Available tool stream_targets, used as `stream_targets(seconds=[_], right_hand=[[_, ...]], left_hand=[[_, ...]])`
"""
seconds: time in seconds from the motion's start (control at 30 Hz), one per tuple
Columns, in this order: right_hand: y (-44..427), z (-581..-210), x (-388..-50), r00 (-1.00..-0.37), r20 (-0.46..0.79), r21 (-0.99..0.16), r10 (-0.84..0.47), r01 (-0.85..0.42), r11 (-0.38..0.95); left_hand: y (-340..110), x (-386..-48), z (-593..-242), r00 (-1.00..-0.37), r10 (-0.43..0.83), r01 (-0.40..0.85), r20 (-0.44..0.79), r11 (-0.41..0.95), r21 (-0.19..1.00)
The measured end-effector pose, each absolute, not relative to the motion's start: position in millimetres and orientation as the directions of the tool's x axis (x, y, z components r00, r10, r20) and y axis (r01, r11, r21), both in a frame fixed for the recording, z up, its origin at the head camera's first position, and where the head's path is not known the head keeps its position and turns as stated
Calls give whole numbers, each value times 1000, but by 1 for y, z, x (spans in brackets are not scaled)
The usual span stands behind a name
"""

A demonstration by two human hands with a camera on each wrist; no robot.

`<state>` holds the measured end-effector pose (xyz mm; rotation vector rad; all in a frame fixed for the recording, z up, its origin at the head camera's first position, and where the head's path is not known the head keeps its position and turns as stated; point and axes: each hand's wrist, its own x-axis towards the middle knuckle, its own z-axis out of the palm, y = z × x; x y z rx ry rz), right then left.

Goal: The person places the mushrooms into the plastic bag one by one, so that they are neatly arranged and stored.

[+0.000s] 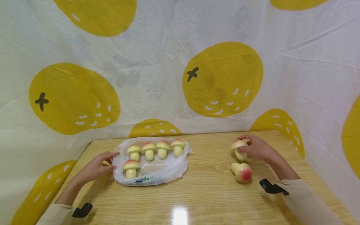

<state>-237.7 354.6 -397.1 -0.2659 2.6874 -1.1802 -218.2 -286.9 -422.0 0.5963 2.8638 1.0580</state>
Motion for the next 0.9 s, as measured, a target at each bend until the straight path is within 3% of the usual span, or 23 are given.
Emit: stream_targets(seconds=[0.9], right_hand=[[309, -377, -237, -951, 16, -867, -307, -167, 470]], left_hand=[[-286, -219, -423, -923, 368, 357, 115, 706, 612]])
